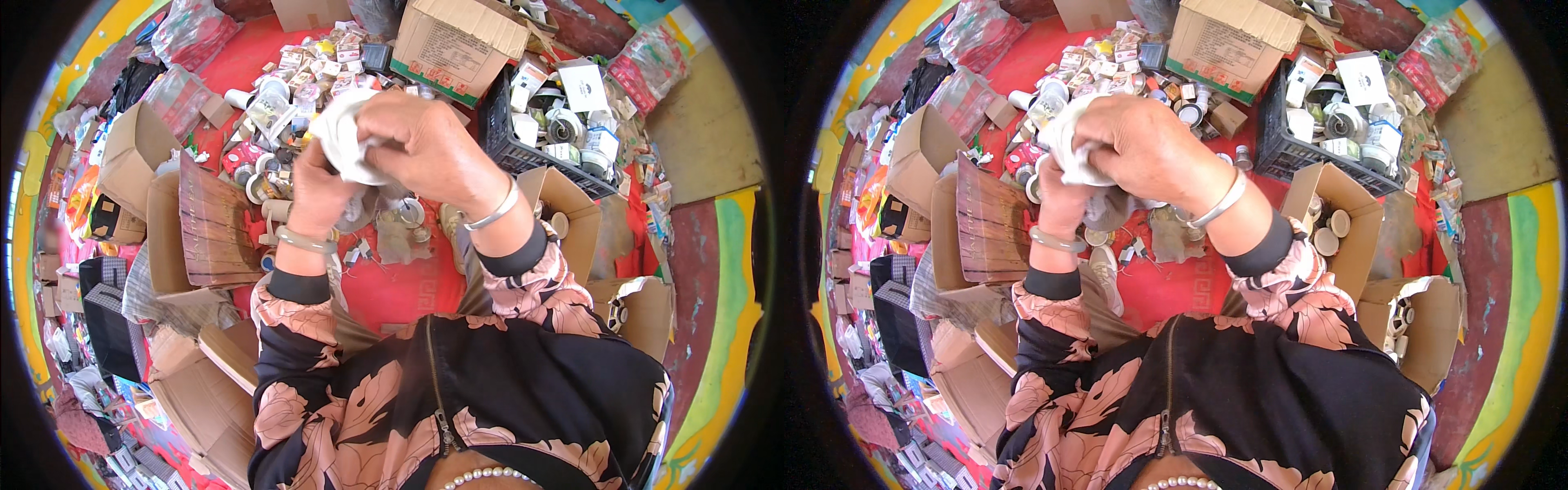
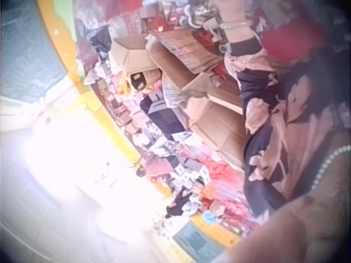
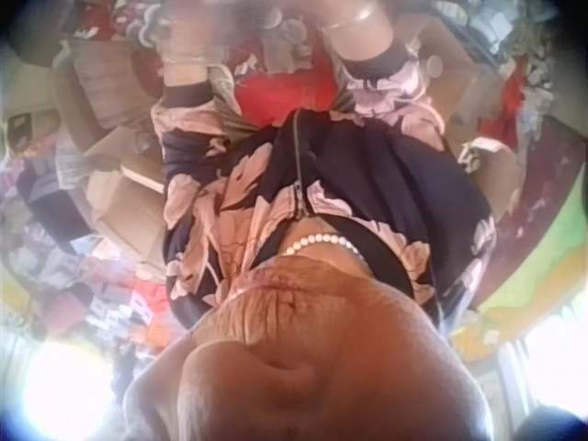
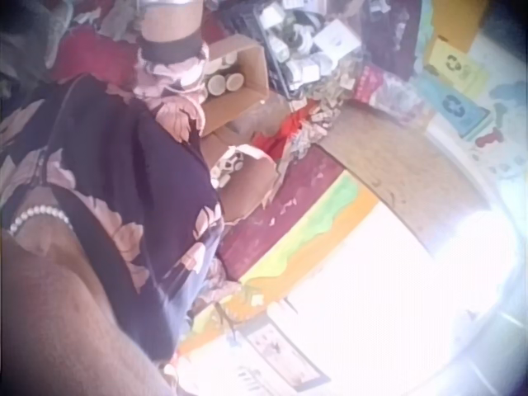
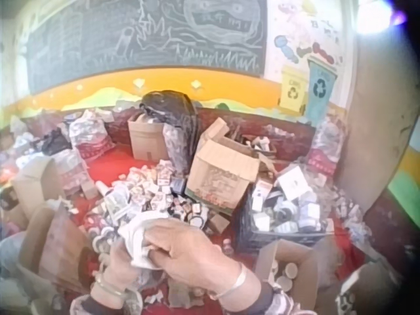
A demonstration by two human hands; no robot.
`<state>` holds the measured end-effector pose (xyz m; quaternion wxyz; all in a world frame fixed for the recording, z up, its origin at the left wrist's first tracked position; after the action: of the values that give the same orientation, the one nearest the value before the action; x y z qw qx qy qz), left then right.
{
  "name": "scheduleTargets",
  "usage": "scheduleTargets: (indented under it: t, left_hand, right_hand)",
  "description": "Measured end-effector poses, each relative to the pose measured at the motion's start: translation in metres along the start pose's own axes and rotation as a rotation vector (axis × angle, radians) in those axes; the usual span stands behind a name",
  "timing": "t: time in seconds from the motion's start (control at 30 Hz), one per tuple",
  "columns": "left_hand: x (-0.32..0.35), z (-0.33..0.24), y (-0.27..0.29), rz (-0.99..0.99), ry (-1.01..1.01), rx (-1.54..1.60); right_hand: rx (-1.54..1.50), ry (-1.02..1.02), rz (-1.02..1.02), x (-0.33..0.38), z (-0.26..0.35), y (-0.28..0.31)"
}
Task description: The person picks up and wipes several small circular parts with a cloth while sitting among various packaging materials and scattered items on the floor, then places the cleaned parts into a nearby box.
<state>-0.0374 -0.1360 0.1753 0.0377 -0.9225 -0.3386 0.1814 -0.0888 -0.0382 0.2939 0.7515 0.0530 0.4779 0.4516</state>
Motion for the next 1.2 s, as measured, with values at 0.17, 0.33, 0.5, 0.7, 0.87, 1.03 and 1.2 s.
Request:
scheduleTargets:
  t: [0.17, 0.33, 0.5, 0.7, 0.87, 1.03, 1.2]
  left_hand:
    - [-0.002, -0.019, -0.016, 0.104, -0.067, -0.297]
    - [-0.002, -0.003, 0.002, 0.011, 0.016, 0.034]
    - [0.006, 0.016, -0.016, 0.04, 0.054, -0.062]
    - [-0.003, -0.012, 0.0, 0.043, -0.009, -0.061]
    - [0.002, 0.002, -0.01, 0.026, -0.021, -0.046]
    - [-0.007, 0.0, 0.023, -0.13, 0.037, 0.336]
    - [-0.008, -0.007, 0.025, -0.107, -0.025, 0.395]
  right_hand:
    - [0.186, -0.082, -0.095, 0.003, -0.026, 0.021]
    - [0.083, -0.038, 0.075, 0.002, -0.011, 0.003]
    - [0.219, -0.044, -0.113, 0.001, -0.021, 0.017]
    - [0.181, -0.016, 0.037, 0.002, -0.024, 0.015]
    - [0.026, 0.024, -0.085, 0.002, -0.001, 0.007]
    - [-0.4, -0.54, 0.142, 0.022, -0.059, 0.019]
    - [-1.107, -0.407, -0.157, 0.023, -0.085, 0.046]
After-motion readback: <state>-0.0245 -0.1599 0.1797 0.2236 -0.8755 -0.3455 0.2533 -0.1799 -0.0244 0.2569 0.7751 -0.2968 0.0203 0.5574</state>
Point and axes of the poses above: each hand's wrist, its own x-axis away from the middle knuckle, its own y-axis out of the back of the hand, z = x × y, the point moved 9 cm from there along -x, towards the middle knuckle, and after that the axes turned 1 degree about -z, right-handed, at the moved point
